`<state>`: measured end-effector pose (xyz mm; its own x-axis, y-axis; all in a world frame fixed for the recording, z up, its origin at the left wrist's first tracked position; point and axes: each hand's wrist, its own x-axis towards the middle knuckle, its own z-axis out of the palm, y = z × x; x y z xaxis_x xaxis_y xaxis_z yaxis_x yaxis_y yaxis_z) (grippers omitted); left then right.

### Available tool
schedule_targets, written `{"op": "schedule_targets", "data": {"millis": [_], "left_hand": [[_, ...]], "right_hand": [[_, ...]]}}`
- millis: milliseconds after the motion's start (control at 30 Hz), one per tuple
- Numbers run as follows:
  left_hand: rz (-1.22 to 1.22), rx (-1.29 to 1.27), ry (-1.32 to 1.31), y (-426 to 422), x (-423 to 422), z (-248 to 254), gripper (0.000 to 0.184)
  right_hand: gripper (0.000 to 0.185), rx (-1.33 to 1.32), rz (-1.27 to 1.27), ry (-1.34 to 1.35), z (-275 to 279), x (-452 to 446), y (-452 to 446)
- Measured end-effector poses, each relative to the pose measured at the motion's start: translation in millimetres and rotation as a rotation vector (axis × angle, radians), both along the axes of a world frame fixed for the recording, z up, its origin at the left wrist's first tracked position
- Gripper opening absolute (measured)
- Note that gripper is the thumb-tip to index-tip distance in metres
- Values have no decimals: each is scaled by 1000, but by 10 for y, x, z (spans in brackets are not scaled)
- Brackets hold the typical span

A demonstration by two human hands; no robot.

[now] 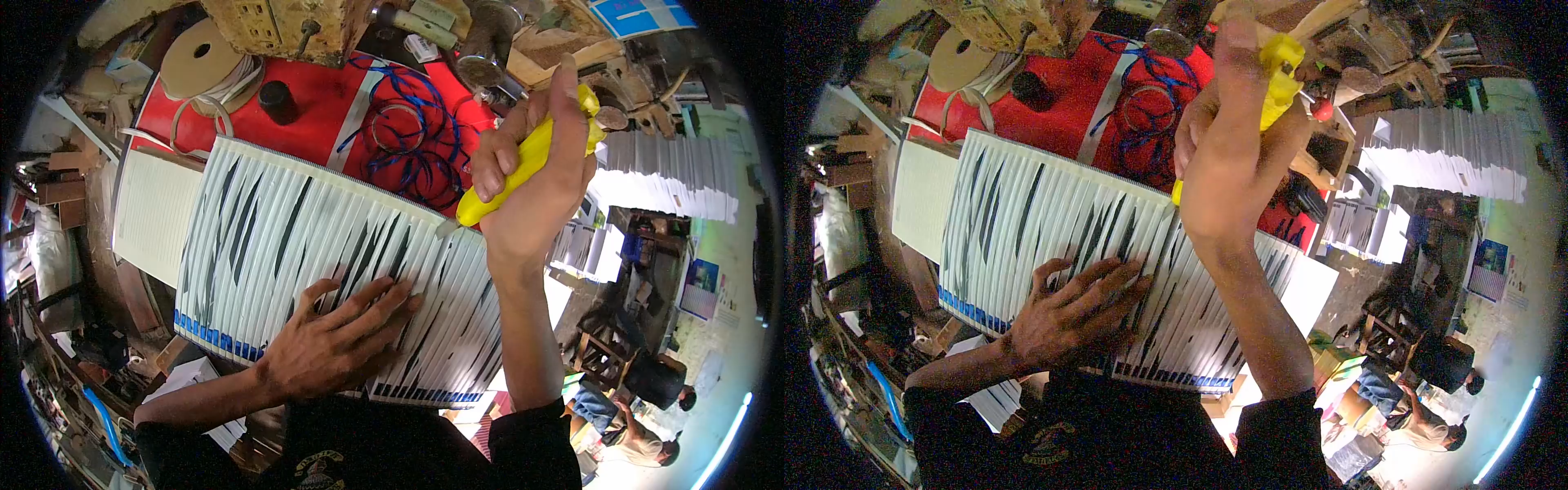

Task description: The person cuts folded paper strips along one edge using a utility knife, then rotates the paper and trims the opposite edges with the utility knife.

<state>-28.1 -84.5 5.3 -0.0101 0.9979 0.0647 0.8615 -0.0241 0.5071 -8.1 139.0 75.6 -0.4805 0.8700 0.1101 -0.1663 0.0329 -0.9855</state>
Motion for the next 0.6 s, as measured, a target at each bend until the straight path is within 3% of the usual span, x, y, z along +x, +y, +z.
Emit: {"op": "schedule_targets", "data": {"millis": [200,300,433,600], "left_hand": [[-11,11,-35,2,-21,8,66],[-20,55,-202,-31,-104,2,64],[-41,93,-167,-78,-116,-65,63],[-37,9,-166,-58,-88,-39,62]], "right_hand": [[40,-5,-32,-7,-304,-127,48],[40,-15,-80,45,-83,-19,83],[41,32,-1,80,122,39,126],[44,-162,-24,115,101,26,-23]]}}
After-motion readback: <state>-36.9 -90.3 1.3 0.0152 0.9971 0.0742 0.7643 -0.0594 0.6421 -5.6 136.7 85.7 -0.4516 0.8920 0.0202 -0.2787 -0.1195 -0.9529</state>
